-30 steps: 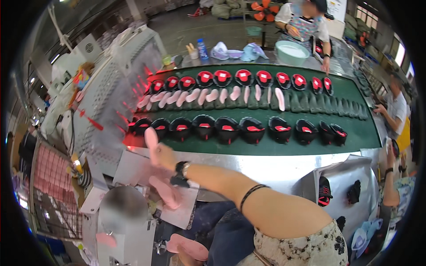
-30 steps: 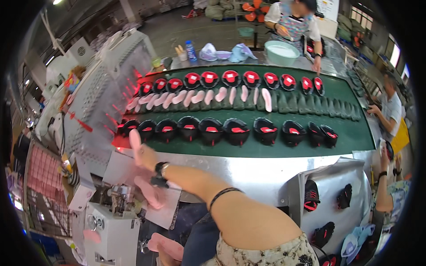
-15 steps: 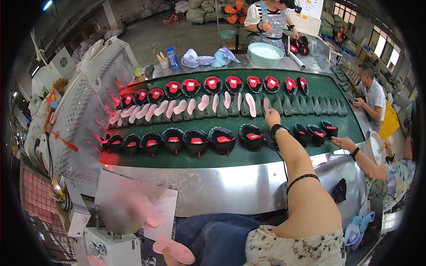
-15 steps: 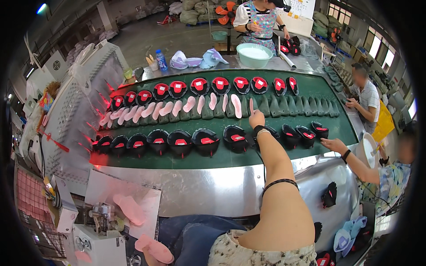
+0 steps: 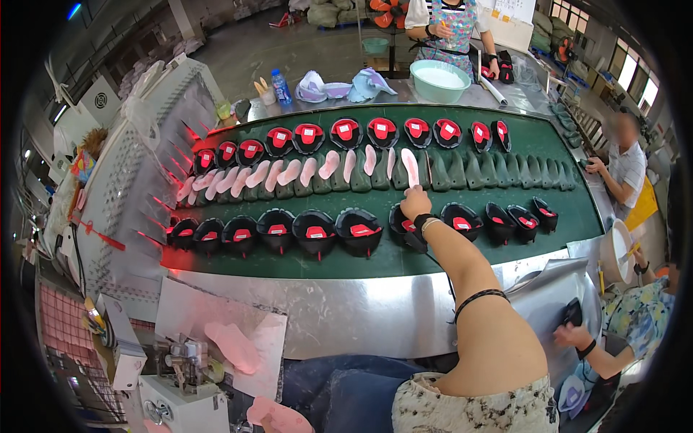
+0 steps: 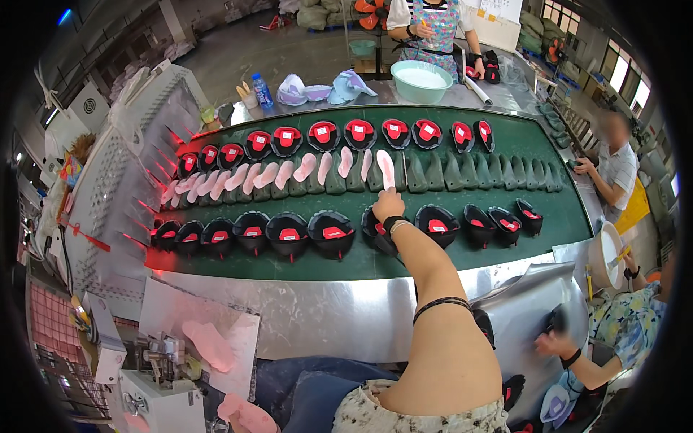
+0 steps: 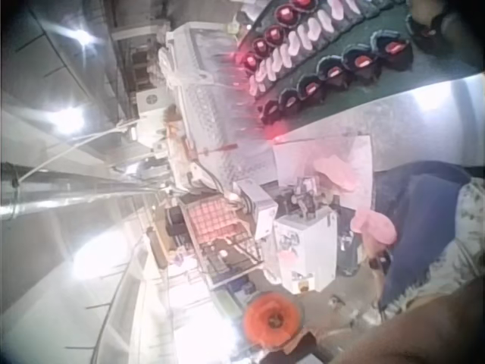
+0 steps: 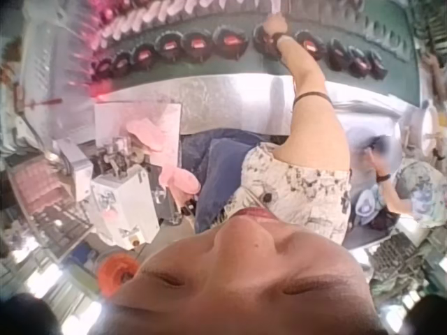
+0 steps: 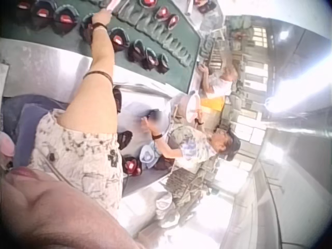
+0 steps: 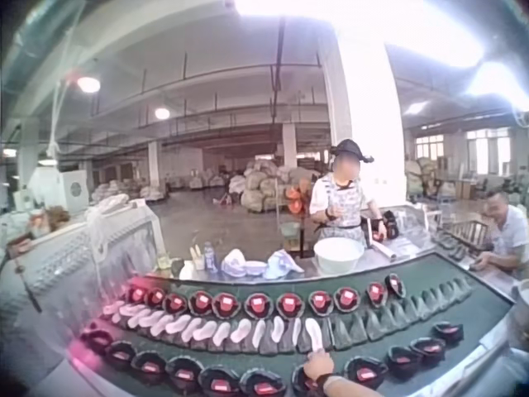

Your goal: The person places pink foam insoles into black shoe uppers on a conveyor belt. They briefly pause to thread a needle with white thread, then resume placing insoles into the shoes. The shoes are arranged in rows on a green belt, and the person works systematically along the line.

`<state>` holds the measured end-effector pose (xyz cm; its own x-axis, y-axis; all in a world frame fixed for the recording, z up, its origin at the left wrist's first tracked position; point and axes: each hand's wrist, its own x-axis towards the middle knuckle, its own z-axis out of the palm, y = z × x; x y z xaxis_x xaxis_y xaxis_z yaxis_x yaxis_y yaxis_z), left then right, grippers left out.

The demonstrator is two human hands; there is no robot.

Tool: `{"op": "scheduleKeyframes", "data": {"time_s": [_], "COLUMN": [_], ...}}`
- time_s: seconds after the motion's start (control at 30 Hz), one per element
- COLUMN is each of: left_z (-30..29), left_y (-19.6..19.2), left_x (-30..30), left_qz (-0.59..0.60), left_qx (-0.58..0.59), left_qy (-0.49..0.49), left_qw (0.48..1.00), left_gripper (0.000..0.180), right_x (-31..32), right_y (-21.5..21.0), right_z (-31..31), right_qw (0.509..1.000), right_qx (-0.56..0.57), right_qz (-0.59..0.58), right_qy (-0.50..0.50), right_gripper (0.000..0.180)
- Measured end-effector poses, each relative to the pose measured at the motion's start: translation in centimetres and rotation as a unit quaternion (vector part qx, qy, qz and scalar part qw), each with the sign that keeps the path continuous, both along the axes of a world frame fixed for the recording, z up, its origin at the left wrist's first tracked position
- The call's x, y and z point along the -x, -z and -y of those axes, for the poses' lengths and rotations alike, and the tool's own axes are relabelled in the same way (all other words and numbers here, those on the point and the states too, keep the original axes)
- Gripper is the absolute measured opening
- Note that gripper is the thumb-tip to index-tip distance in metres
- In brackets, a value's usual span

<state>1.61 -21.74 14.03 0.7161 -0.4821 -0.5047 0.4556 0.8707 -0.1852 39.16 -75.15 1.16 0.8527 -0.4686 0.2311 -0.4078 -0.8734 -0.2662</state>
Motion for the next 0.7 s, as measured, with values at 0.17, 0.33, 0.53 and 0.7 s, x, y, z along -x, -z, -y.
{"op": "scheduleKeyframes", "data": {"time_s": [0.17, 0.33, 0.53, 0.7], "left_z": [0.4, 0.3, -0.3, -1.1], "left_y": [0.1, 0.3, 0.7, 2.2], "left_x": [-0.1, -0.2, 0.5, 1.6], "left_qz": [-0.003, -0.001, 0.005, 0.016], "left_qx": [-0.013, -0.015, -0.016, -0.079], "left_qy": [0.012, 0.024, 0.039, 0.079], "left_qw": [1.0, 1.0, 0.999, 0.994], "left_gripper": [0.027, 0.026, 0.024, 0.022], "right_x": [-0.6, -2.4, -2.9, 5.0], "right_y": [0.6, -1.2, -6.5, -9.4], "right_z": [0.4, 1.0, -6.2, -22.3], "right_qw": [1.0, 0.998, 0.986, 0.847], "right_qx": [0.013, 0.019, 0.038, -0.234], "right_qz": [-0.009, 0.057, 0.116, 0.018], "right_qy": [0.008, -0.023, -0.114, -0.476], "right_gripper": [0.026, 0.026, 0.028, 0.031]}}
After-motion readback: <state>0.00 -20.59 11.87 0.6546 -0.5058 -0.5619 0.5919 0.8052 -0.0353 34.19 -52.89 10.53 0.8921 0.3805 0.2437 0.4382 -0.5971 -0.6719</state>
